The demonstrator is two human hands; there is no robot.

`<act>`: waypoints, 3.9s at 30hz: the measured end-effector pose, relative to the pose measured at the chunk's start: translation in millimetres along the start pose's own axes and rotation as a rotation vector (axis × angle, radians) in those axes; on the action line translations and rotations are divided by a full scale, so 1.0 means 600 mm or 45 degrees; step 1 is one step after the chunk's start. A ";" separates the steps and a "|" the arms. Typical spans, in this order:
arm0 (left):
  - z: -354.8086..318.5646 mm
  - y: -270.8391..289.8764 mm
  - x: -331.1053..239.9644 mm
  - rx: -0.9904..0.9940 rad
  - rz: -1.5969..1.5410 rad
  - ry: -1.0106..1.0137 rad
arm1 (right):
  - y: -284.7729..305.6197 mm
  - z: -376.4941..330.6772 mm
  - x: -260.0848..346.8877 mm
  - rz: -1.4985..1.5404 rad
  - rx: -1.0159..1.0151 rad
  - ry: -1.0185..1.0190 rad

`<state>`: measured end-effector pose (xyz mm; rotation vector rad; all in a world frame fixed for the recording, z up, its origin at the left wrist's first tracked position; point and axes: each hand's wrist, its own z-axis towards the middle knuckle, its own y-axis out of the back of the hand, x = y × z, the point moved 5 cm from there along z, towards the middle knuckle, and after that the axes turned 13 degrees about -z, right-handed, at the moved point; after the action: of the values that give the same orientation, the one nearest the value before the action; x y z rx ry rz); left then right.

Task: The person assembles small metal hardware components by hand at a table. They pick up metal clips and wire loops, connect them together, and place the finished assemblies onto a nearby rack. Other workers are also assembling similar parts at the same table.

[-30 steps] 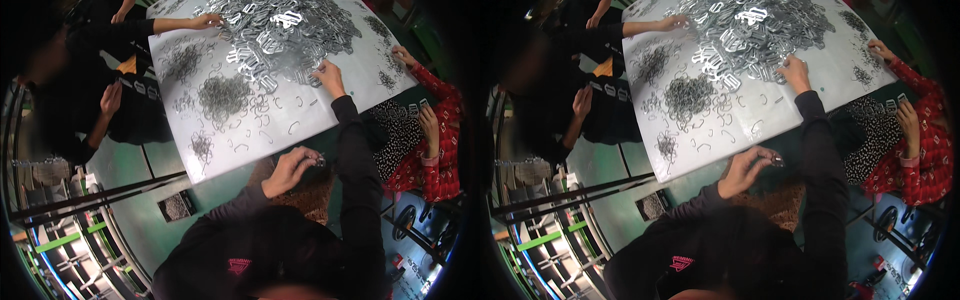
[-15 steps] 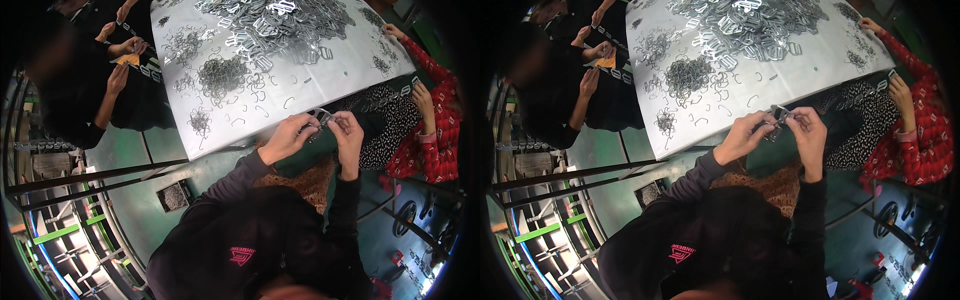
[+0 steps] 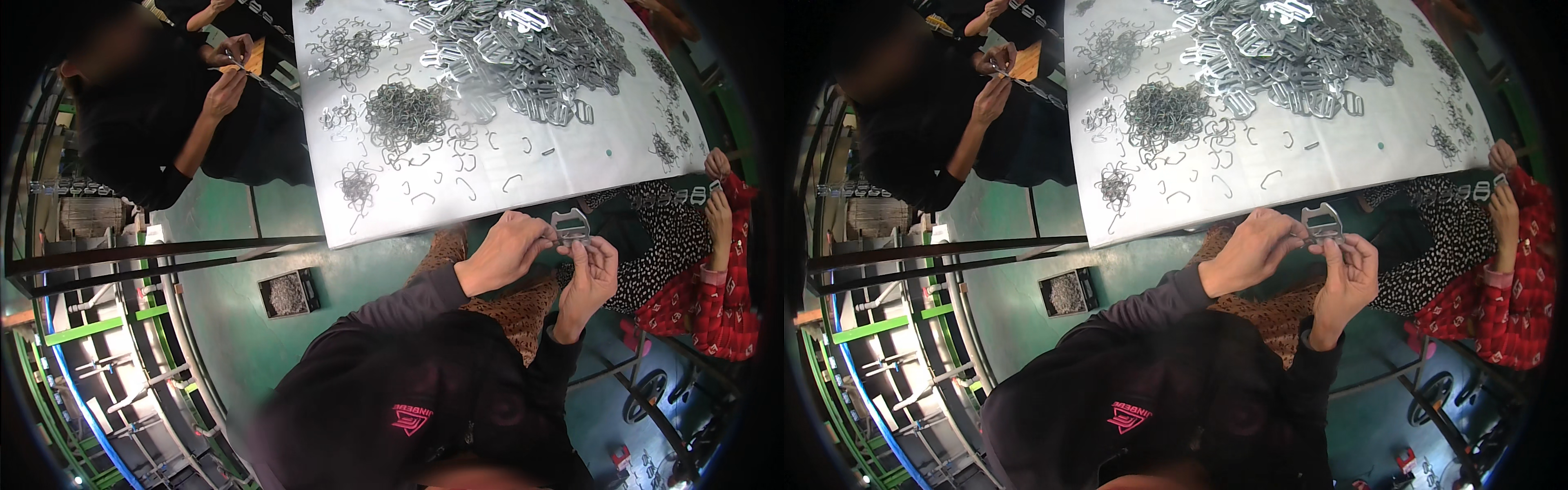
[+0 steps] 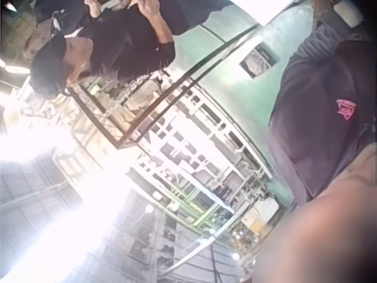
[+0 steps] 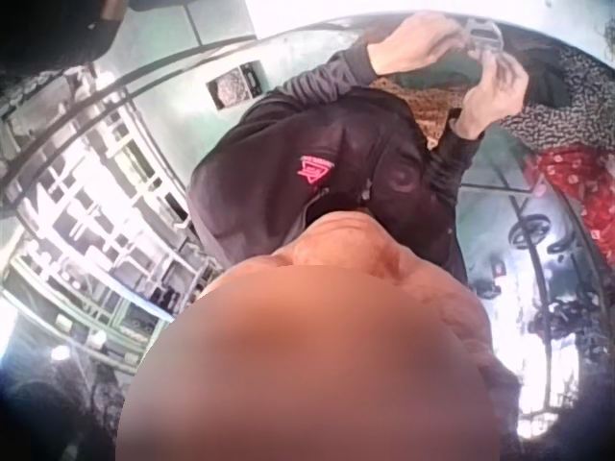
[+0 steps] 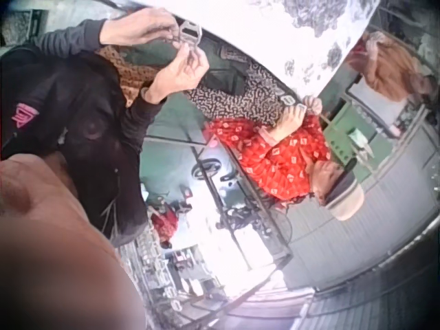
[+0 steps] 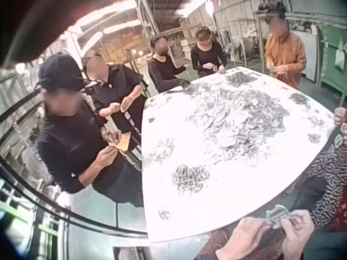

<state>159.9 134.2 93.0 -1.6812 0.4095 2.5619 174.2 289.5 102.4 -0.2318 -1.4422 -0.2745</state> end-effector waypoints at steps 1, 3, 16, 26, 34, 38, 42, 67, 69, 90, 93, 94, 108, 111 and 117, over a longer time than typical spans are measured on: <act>-0.003 0.000 0.008 0.031 -0.002 0.040 | -0.001 -0.001 -0.001 0.016 -0.007 -0.011; -0.012 0.004 0.022 0.093 -0.017 0.126 | -0.008 -0.002 -0.002 0.096 0.029 -0.039; -0.023 0.290 0.166 -0.071 1.185 0.183 | -0.018 0.025 0.011 0.077 0.118 -0.140; 0.020 0.079 -0.002 -0.089 -0.227 0.364 | -0.015 -0.006 -0.003 0.066 0.203 -0.145; 0.024 -0.008 -0.075 -0.090 0.206 -0.144 | -0.005 -0.029 0.004 -0.006 0.105 -0.074; 0.023 -0.006 -0.051 -0.133 -0.118 -0.103 | -0.019 -0.029 0.014 -0.064 0.172 -0.031; 0.023 0.006 -0.025 -0.039 -0.360 -0.037 | -0.001 0.020 0.025 -0.151 0.450 0.035; 0.012 0.026 -0.035 -0.110 -0.284 -0.040 | -0.056 0.188 -0.072 0.306 0.248 -0.177; 0.013 0.020 -0.034 -0.107 -0.228 -0.039 | -0.038 0.115 -0.030 0.453 0.353 -0.160; -0.016 0.045 0.003 -0.190 -0.035 -0.111 | -0.036 0.008 -0.001 -0.059 0.224 -0.172; -0.020 0.053 0.017 -0.195 -0.042 -0.057 | -0.047 0.011 -0.008 -0.086 0.273 -0.186; -0.021 0.055 0.022 -0.179 -0.039 -0.040 | -0.051 0.012 -0.010 -0.092 0.293 -0.176; -0.024 0.324 0.094 -0.416 0.923 0.083 | -0.051 0.015 -0.018 0.257 0.272 -0.223; -0.004 0.384 0.158 0.011 1.050 0.027 | -0.038 0.017 -0.011 0.201 0.274 -0.221; 0.033 0.372 0.187 0.406 1.270 -0.257 | -0.017 0.005 0.015 0.191 0.268 -0.157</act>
<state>55.3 -87.7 41.3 -1.2392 1.9112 2.9193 168.9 280.6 111.8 -0.1864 -1.5545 0.0149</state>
